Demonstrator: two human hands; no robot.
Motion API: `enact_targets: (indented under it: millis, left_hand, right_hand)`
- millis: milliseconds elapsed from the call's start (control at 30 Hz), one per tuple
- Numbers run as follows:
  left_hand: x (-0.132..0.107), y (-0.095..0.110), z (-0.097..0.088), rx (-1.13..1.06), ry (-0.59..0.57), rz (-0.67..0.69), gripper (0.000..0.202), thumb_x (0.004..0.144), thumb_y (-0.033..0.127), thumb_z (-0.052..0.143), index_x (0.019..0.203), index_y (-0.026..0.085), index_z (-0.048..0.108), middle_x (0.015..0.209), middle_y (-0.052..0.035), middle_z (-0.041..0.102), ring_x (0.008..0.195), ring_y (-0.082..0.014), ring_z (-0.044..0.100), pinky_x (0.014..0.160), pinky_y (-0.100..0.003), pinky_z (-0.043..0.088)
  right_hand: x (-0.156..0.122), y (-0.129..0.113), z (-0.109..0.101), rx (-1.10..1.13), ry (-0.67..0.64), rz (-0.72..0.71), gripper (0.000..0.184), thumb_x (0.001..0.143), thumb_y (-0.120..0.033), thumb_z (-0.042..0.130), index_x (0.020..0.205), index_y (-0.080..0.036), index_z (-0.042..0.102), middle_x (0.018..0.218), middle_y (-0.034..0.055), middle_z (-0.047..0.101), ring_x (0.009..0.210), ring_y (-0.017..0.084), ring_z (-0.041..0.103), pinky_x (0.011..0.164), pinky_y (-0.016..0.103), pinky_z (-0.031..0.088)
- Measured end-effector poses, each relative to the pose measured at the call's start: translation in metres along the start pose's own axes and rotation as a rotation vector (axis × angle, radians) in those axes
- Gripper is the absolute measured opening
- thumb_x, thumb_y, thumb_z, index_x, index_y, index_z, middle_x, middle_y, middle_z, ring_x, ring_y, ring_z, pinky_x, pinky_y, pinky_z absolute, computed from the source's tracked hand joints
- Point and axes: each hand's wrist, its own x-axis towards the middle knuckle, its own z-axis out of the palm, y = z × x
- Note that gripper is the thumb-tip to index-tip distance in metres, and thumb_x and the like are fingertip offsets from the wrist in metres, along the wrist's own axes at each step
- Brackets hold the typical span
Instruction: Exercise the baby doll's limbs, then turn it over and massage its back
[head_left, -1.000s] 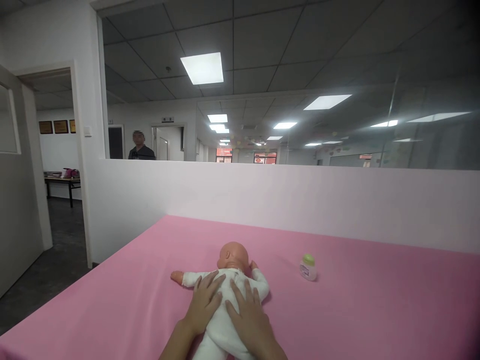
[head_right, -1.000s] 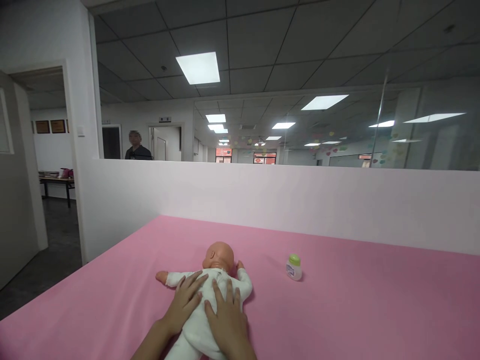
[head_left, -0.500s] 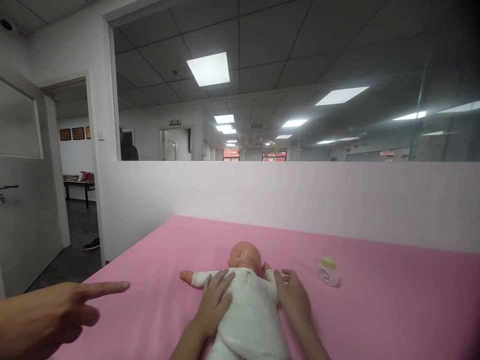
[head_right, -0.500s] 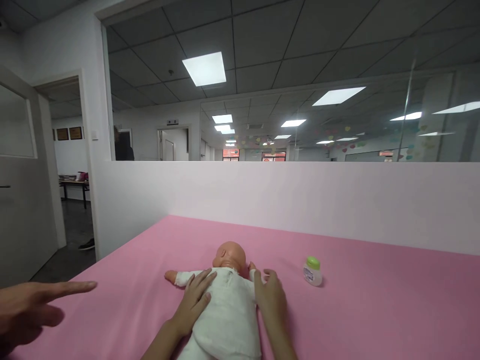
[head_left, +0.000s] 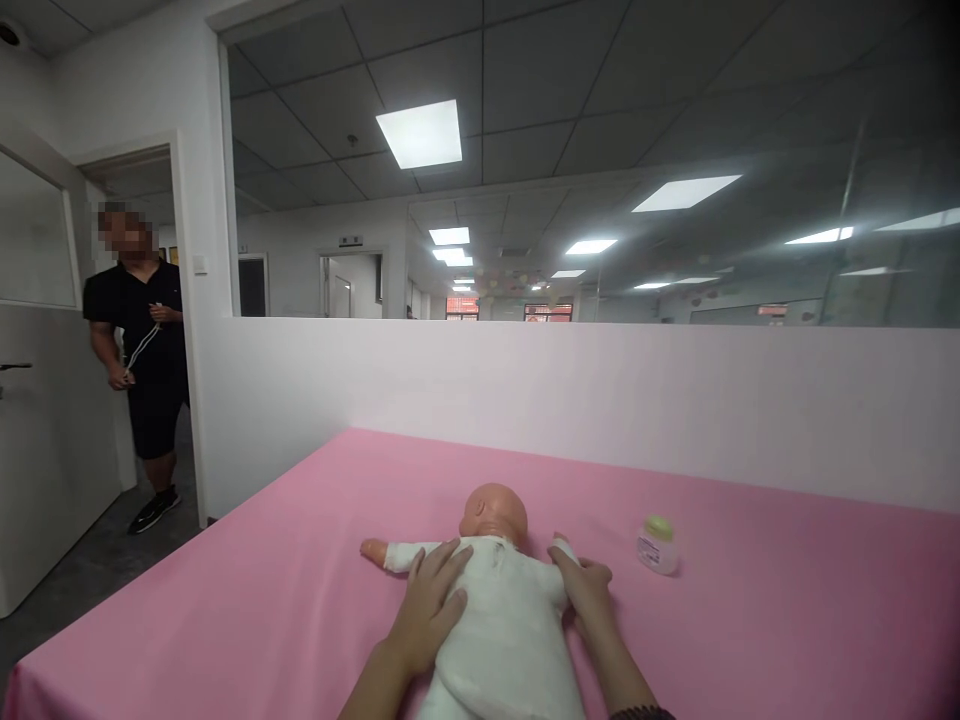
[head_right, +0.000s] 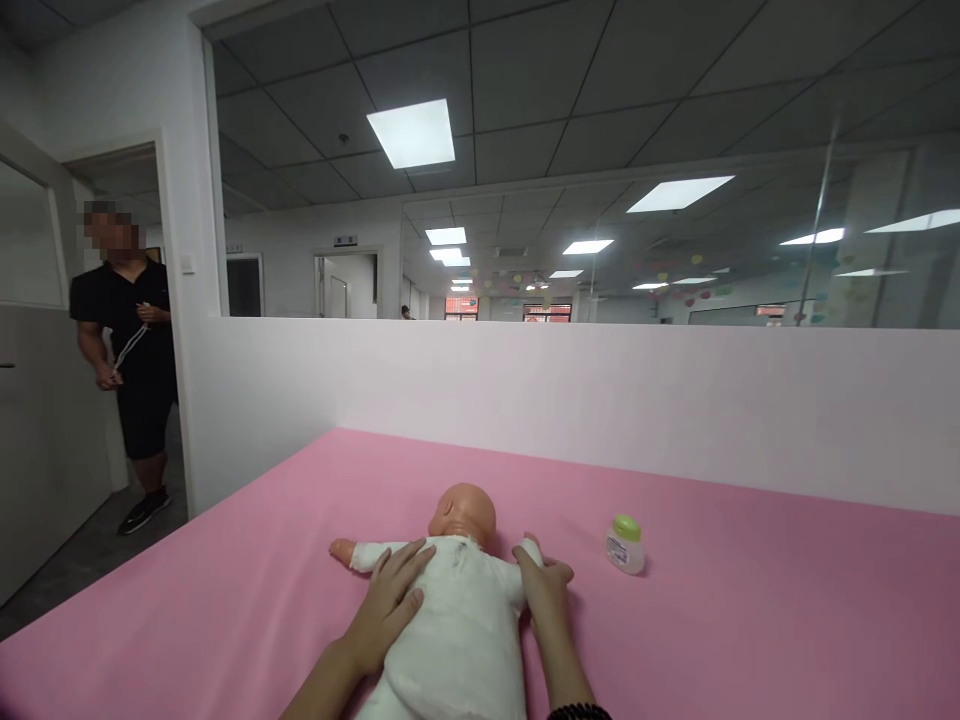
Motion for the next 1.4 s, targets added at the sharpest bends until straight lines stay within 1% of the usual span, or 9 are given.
enact_targets:
  millis: [233, 367, 533, 733, 833, 933, 1067, 1233, 1400]
  left_hand:
    - [-0.001, 0.006, -0.001, -0.011, -0.002, -0.012, 0.05, 0.099, 0.058, 0.027, 0.148, 0.054, 0.021, 0.155, 0.0137, 0.009, 0.15, -0.0089, 0.01, 0.132, -0.052, -0.006]
    - [-0.002, 0.007, -0.001, 0.002, -0.011, -0.007, 0.048, 0.099, 0.059, 0.027, 0.147, 0.056, 0.021, 0.154, 0.0149, 0.008, 0.15, -0.0086, 0.009, 0.131, -0.052, -0.007]
    - [-0.001, 0.005, -0.002, 0.011, -0.019, 0.022, 0.048, 0.099, 0.06, 0.025, 0.146, 0.057, 0.021, 0.154, 0.0151, 0.009, 0.15, -0.0095, 0.009, 0.13, -0.053, -0.006]
    - [0.001, -0.003, 0.004, 0.007, 0.004, 0.046, 0.049, 0.098, 0.062, 0.023, 0.147, 0.057, 0.017, 0.154, 0.0161, 0.006, 0.151, -0.0109, 0.005, 0.13, -0.054, -0.009]
    - [0.002, -0.007, 0.008, -0.022, 0.148, 0.026, 0.051, 0.097, 0.061, 0.026, 0.147, 0.05, 0.027, 0.153, 0.012, 0.016, 0.147, -0.0105, 0.014, 0.132, -0.048, 0.007]
    - [0.005, -0.01, 0.011, -0.037, 0.373, -0.045, 0.051, 0.094, 0.057, 0.034, 0.137, 0.034, 0.045, 0.142, 0.0029, 0.034, 0.134, -0.0113, 0.031, 0.125, -0.041, 0.027]
    - [0.006, -0.011, 0.007, -0.026, 0.54, -0.2, 0.047, 0.092, 0.051, 0.034, 0.122, 0.021, 0.053, 0.124, -0.0036, 0.049, 0.116, -0.0128, 0.043, 0.109, -0.037, 0.037]
    - [0.004, -0.014, 0.001, -0.002, 0.496, -0.456, 0.048, 0.095, 0.051, 0.027, 0.129, 0.023, 0.045, 0.112, -0.0045, 0.055, 0.096, -0.0122, 0.053, 0.083, -0.024, 0.04]
    - [0.005, -0.017, 0.001, 0.073, 0.43, -0.483, 0.053, 0.096, 0.044, 0.03, 0.142, 0.019, 0.037, 0.129, -0.0085, 0.048, 0.117, -0.0172, 0.049, 0.094, -0.027, 0.042]
  right_hand:
    - [-0.02, -0.006, -0.013, -0.158, 0.187, -0.045, 0.08, 0.065, -0.055, 0.059, 0.133, -0.02, 0.037, 0.133, 0.0182, 0.035, 0.13, 0.028, 0.038, 0.096, 0.04, 0.052]
    - [-0.034, -0.005, -0.015, -0.445, 0.197, -0.151, 0.067, 0.076, -0.057, 0.046, 0.128, -0.016, 0.044, 0.143, 0.0237, 0.016, 0.121, 0.033, 0.048, 0.088, 0.047, 0.052]
    - [-0.034, 0.005, -0.013, -0.704, 0.19, -0.199, 0.07, 0.081, -0.062, 0.035, 0.116, -0.004, 0.053, 0.127, 0.0279, 0.034, 0.111, 0.04, 0.053, 0.075, 0.049, 0.051]
    - [-0.018, 0.028, -0.016, -0.695, 0.305, -0.431, 0.083, 0.078, -0.075, 0.024, 0.105, -0.007, 0.063, 0.109, 0.0239, 0.048, 0.102, 0.03, 0.056, 0.077, 0.051, 0.049]
    - [-0.012, 0.039, -0.028, -0.639, 0.399, -0.661, 0.083, 0.081, -0.073, 0.017, 0.111, -0.012, 0.064, 0.105, 0.023, 0.051, 0.102, 0.025, 0.053, 0.086, 0.055, 0.046]
    - [-0.008, 0.048, -0.045, -0.598, 0.432, -0.681, 0.078, 0.084, -0.068, 0.017, 0.12, -0.015, 0.061, 0.11, 0.0213, 0.051, 0.101, 0.02, 0.051, 0.093, 0.05, 0.044]
    - [-0.009, 0.054, -0.064, -0.551, 0.325, -0.702, 0.07, 0.085, -0.065, 0.022, 0.114, -0.017, 0.064, 0.111, 0.0155, 0.054, 0.1, 0.016, 0.048, 0.098, 0.041, 0.043]
    - [-0.034, 0.039, -0.053, -0.28, 0.06, -0.614, 0.057, 0.081, -0.065, 0.037, 0.119, -0.027, 0.057, 0.129, 0.0039, 0.051, 0.122, 0.016, 0.044, 0.116, 0.045, 0.036]
    - [-0.056, 0.03, -0.03, -0.314, -0.196, -0.613, 0.061, 0.082, -0.066, 0.038, 0.134, -0.036, 0.049, 0.151, -0.0071, 0.031, 0.146, 0.015, 0.025, 0.132, 0.045, 0.021]
